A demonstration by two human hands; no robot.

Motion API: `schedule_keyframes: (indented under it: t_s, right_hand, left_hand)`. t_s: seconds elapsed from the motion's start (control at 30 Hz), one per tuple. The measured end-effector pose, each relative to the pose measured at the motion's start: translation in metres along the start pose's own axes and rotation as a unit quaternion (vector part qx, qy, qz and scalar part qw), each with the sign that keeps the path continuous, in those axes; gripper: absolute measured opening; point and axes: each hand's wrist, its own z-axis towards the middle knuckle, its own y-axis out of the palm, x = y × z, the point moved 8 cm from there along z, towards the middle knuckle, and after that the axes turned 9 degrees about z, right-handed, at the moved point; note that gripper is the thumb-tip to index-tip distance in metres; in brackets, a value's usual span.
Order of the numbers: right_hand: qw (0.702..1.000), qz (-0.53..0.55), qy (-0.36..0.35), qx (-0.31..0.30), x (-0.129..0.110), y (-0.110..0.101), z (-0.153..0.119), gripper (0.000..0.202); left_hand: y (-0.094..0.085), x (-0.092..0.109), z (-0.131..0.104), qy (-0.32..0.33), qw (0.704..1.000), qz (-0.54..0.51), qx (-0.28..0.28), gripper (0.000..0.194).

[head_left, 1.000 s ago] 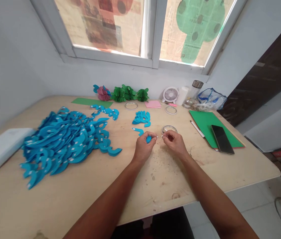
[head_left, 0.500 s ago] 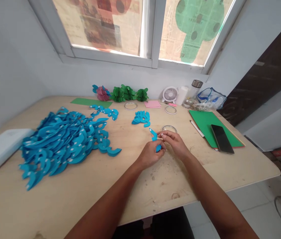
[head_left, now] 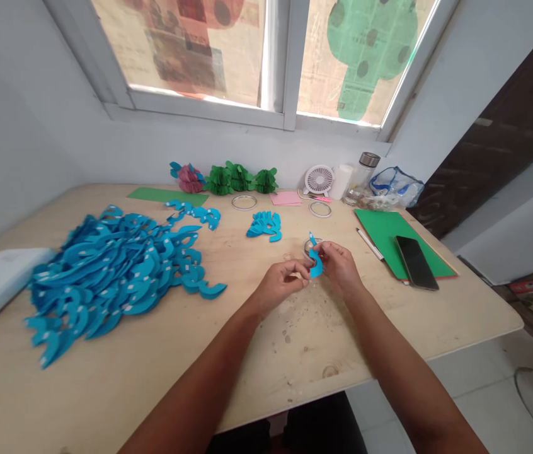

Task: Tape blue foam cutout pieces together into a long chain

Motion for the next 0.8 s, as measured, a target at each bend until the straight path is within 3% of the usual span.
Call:
schedule_keyframes:
  t_s: [0.2, 0.5, 0.7, 0.8]
  right_hand:
    - [0.999, 0.037, -0.010, -0.010, -0.004, 0.003, -0.001, 0.023]
    - [0.997, 0.000, -0.018, -0.080, -0.001, 0.023, -0.008, 0.027]
    - [0.995, -0.021, 0.029, -0.091, 0.007, 0.026, -0.011, 0.035]
    - [0.994, -0.010, 0.021, -0.111, 0.006, 0.029, -0.012, 0.034]
  left_hand:
    - [-0.019, -0.028, 0.000, -0.118, 0.957, -0.247, 0.096, 0.022]
    - [0.000, -0.039, 0.000, -0.142, 0.933, -0.322, 0.071, 0.036]
    - [0.009, -0.031, 0.000, -0.134, 0.917, -0.373, 0.030, 0.039]
    - [0.010, -0.026, 0.000, -0.127, 0.918, -0.374, 0.024, 0.041]
